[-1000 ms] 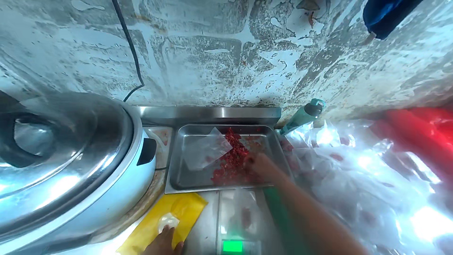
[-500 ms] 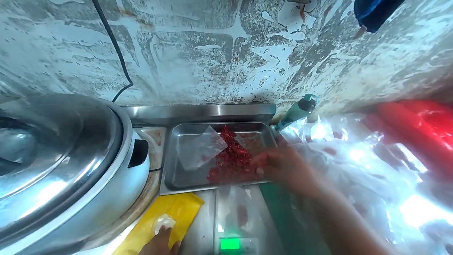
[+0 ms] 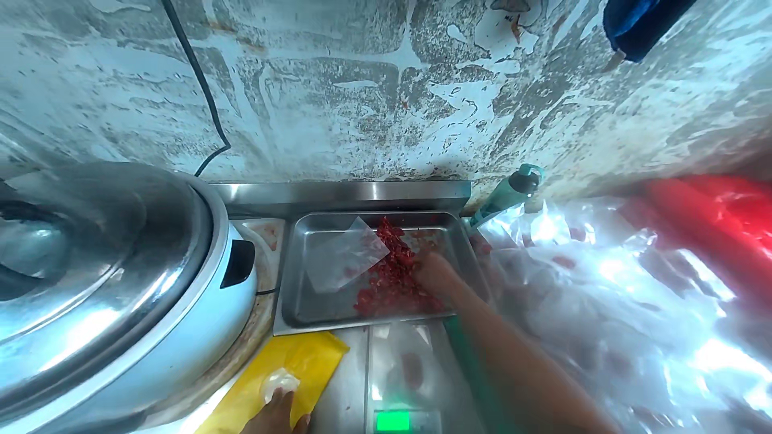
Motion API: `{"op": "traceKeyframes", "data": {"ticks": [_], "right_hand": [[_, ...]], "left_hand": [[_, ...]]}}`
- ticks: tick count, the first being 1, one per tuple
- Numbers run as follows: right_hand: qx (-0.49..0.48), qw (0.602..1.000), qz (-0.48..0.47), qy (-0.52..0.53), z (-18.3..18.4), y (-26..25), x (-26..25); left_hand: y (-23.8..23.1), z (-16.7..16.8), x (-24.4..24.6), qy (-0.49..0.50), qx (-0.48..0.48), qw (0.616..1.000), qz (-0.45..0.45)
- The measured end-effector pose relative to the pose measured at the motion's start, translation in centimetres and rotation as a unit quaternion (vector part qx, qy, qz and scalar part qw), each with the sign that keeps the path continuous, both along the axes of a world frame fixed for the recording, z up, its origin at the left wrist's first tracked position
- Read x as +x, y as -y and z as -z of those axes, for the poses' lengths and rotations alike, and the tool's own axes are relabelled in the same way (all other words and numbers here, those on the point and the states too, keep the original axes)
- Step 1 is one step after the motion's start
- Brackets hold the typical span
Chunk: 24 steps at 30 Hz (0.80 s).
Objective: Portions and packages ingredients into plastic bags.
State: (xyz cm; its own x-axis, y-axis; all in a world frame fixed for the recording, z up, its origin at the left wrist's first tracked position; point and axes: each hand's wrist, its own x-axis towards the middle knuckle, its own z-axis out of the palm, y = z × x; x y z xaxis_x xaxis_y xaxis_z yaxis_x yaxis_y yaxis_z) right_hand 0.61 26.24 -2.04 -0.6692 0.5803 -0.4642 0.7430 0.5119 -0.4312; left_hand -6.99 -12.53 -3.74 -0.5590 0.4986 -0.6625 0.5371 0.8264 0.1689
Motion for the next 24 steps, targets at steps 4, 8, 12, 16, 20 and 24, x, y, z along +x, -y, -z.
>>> {"op": "traceKeyframes", "data": {"ticks": [4,8,12,16,20,24], "right_hand": [[0.04,0.981,-0.116,0.151,2.2,3.0,-1.1],[0.036,0.997,-0.058,0.043,2.1,1.7,-0.3],[-0.03,0.994,-0.029,-0.101,-2.1,-0.2,1.7],[-0.097,0.97,-0.044,-0.219,-9.0,0.7,4.8],[-0.112,0.932,-0.104,-0.328,-14.9,3.5,7.8],[-0.141,0.911,-0.11,-0.37,-16.6,6.7,10.0]], "left_hand": [[0.1,-0.5,-0.1,0.008,0.008,1.0,-0.016],[0.2,-0.7,0.0,0.015,0.012,0.999,-0.048],[-0.3,-0.1,-0.1,0.007,0.001,0.999,-0.046],[-0.6,0.4,-0.3,0.0,-0.001,1.0,-0.023],[-0.7,0.8,-0.5,-0.015,-0.009,1.0,-0.003],[-0.8,0.8,-0.6,-0.008,-0.012,1.0,-0.001]]}}
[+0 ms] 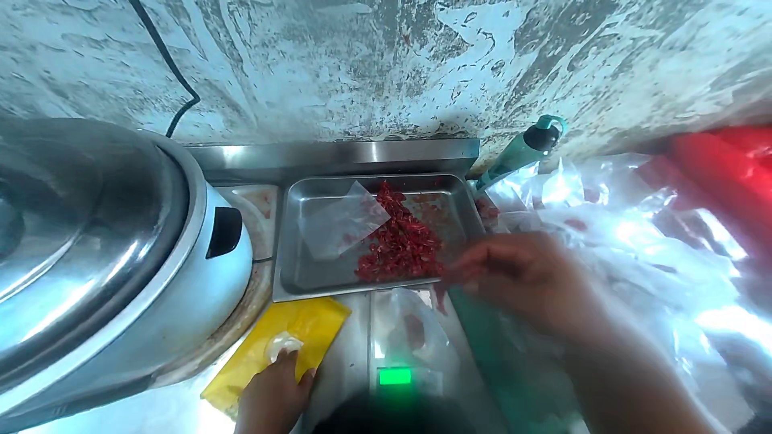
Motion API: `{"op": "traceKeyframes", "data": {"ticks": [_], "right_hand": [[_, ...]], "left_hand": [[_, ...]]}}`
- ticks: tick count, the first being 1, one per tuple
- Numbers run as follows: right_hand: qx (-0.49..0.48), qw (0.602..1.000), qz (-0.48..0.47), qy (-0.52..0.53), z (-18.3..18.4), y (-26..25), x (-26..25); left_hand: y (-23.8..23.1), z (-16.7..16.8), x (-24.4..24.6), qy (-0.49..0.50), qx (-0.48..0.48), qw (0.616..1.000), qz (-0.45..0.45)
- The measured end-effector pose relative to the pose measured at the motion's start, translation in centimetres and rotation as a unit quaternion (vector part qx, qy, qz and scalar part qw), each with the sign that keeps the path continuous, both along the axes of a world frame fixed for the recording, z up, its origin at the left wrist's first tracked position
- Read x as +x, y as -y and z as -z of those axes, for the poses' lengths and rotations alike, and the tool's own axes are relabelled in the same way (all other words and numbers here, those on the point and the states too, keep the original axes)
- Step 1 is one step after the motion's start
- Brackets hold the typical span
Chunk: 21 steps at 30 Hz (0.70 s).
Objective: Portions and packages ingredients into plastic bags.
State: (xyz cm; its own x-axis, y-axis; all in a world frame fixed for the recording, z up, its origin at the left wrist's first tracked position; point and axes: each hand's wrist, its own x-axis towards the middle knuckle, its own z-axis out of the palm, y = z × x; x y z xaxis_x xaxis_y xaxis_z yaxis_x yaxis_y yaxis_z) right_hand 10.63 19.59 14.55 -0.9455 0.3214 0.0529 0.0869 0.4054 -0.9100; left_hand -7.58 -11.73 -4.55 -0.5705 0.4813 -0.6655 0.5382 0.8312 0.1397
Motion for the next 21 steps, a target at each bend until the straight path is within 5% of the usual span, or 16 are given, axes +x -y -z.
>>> {"op": "traceKeyframes", "data": {"ticks": [10,15,21], "right_hand": [[0.251,0.957,-0.068,0.126,3.8,5.5,1.7],[0.122,0.989,0.078,0.029,4.8,4.2,4.2],[0.027,0.975,0.177,0.13,9.2,3.8,7.7]], "left_hand": [[0.2,0.1,-0.2,0.005,0.001,1.0,0.006],[1.7,0.0,0.2,-0.033,0.102,0.994,-0.034],[3.6,4.4,1.2,-0.164,0.263,0.95,-0.045]]}}
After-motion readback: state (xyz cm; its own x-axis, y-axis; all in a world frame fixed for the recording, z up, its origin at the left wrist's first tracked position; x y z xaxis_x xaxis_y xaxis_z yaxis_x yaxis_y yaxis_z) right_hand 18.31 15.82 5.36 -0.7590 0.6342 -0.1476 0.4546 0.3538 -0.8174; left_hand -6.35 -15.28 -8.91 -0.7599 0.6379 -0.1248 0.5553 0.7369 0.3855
